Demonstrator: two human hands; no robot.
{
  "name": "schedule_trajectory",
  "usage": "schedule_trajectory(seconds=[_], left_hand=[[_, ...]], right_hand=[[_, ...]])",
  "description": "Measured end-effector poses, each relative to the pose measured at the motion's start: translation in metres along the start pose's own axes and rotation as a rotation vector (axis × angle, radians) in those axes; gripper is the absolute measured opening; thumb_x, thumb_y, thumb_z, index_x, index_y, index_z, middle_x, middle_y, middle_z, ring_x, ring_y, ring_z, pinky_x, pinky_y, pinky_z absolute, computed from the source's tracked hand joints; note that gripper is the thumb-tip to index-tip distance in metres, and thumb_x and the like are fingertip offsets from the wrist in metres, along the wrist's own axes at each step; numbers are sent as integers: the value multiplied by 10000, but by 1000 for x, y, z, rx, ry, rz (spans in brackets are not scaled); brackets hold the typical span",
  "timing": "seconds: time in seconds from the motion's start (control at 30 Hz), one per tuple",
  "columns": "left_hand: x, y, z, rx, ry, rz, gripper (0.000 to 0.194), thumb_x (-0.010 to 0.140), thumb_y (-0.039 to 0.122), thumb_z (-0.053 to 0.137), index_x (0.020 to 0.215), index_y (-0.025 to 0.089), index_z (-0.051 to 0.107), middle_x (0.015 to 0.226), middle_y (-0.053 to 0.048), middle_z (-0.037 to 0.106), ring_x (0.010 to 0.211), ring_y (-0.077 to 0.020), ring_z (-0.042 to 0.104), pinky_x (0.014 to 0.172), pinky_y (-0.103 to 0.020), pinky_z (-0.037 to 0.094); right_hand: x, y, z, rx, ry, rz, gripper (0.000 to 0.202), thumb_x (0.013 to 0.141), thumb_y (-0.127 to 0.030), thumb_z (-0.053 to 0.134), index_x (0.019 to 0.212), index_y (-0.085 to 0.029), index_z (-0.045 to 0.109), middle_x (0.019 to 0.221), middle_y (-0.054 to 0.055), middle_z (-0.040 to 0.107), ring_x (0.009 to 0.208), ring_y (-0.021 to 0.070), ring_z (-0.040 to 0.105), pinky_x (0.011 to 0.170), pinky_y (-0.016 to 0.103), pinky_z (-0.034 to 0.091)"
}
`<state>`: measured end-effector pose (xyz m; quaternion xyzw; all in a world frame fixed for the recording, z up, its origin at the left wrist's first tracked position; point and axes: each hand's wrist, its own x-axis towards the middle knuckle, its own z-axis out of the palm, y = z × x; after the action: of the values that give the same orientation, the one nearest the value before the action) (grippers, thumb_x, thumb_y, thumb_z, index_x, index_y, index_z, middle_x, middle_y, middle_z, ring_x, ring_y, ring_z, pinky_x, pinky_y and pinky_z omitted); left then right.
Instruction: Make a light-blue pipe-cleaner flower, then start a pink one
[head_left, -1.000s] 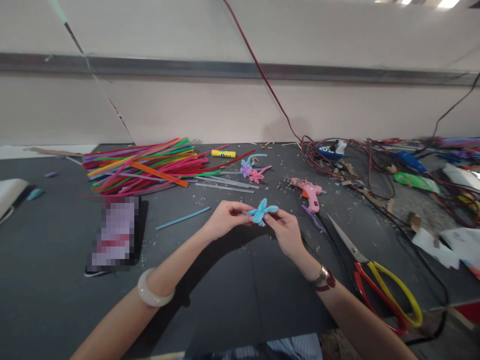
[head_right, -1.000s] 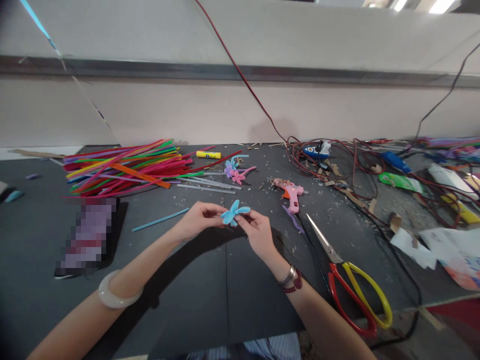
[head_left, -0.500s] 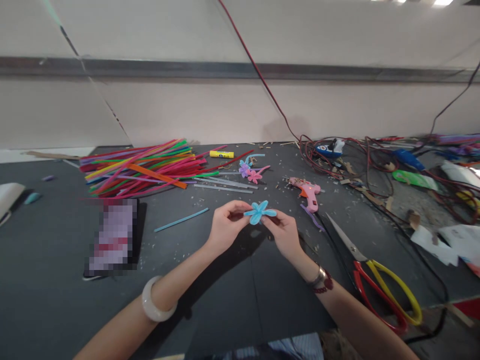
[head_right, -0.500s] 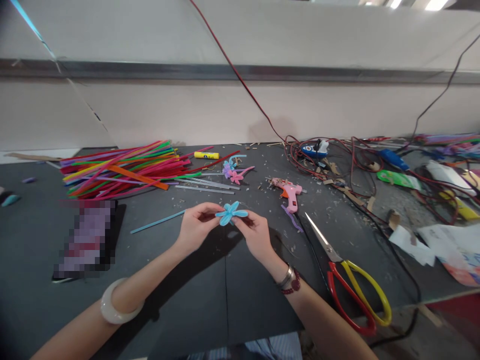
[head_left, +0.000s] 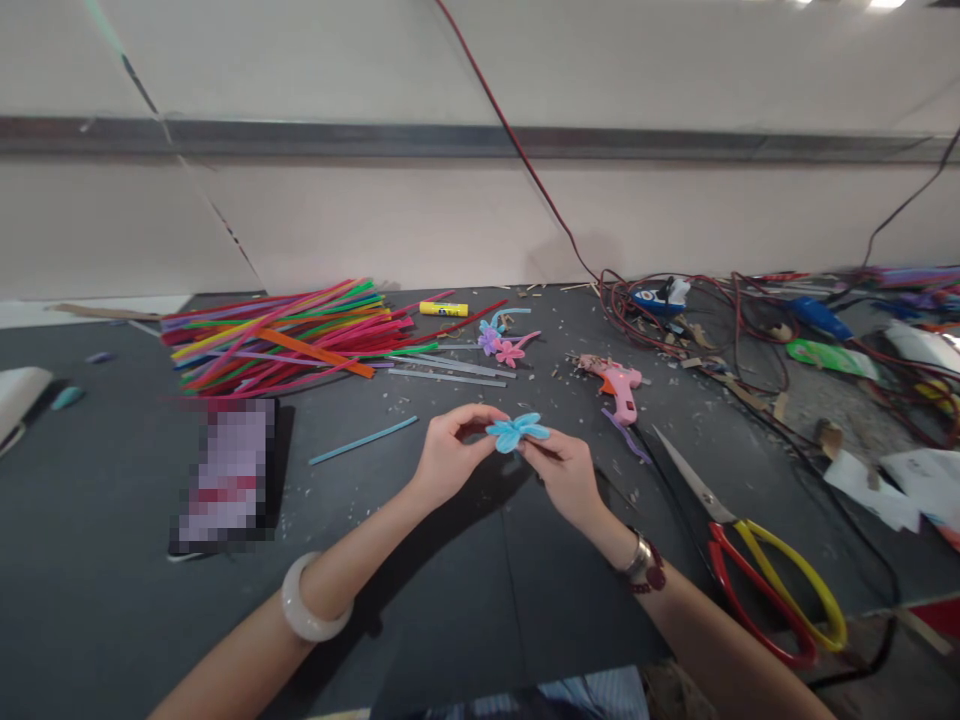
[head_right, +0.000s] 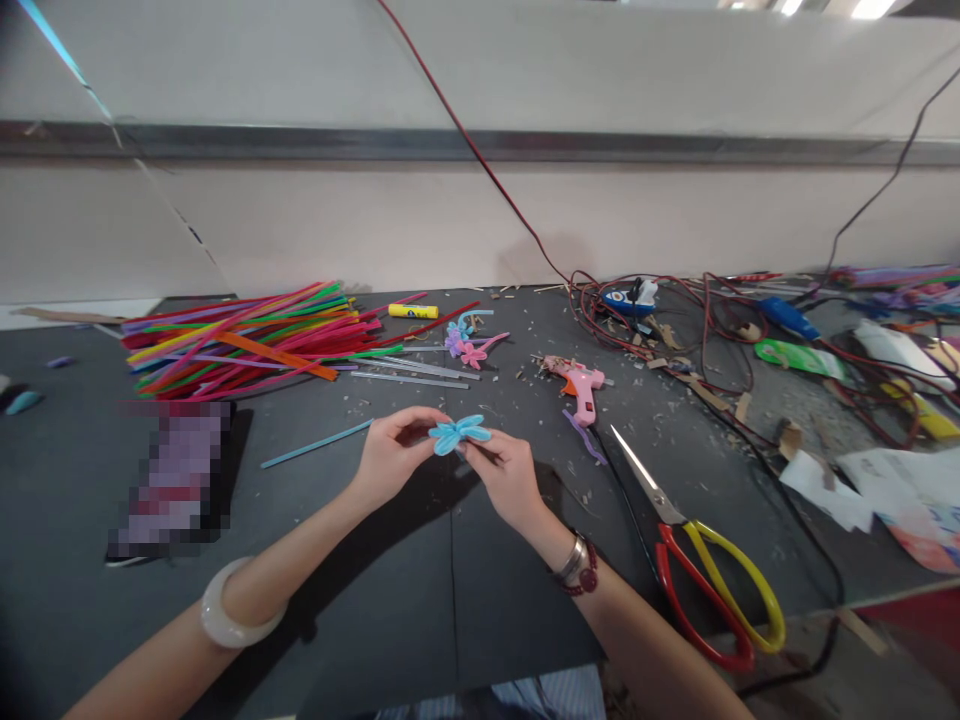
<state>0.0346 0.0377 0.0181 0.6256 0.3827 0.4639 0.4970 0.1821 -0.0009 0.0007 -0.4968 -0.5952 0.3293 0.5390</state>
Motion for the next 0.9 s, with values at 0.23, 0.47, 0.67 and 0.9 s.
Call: schedule_trajectory(seconds=[0.23, 0.47, 0.67, 0.9], left_hand=[[-9, 0, 7, 88, 80, 59, 113, 673, 215, 626, 779, 172, 625, 781, -30, 656, 738, -151, 596, 713, -259, 479], [-6, 3, 2, 86, -7, 59, 184, 672, 216, 628, 848, 164, 639, 851, -48, 667, 749, -151, 607, 726, -256, 485], [-3, 3, -2, -85, -97, -25, 271, 656, 185, 641, 924, 145, 623, 861, -59, 667, 784, -160, 615, 746, -267, 488], [4, 1, -5, -281, -112, -264, 191, 687, 281, 627, 820, 145, 644, 767, -46, 667, 679, -141, 617, 654, -258, 496]], right_hand=[[0, 1, -1, -56, -16, -25, 124, 738, -231, 577, 783, -228, 693, 725, 12, 659, 671, 160, 594, 610, 252, 456], [-1, 1, -2, -152, 44, -78, 106, 742, -217, 575, 731, -181, 674, 724, 29, 666, 638, 154, 603, 602, 236, 451], [0, 1, -4, -203, 76, -117, 106, 748, -229, 559, 729, -189, 656, 720, 31, 662, 629, 161, 600, 601, 254, 461], [-1, 4, -4, -292, 102, -193, 131, 769, -218, 526, 752, -193, 654, 745, 37, 649, 670, 157, 594, 639, 259, 457]])
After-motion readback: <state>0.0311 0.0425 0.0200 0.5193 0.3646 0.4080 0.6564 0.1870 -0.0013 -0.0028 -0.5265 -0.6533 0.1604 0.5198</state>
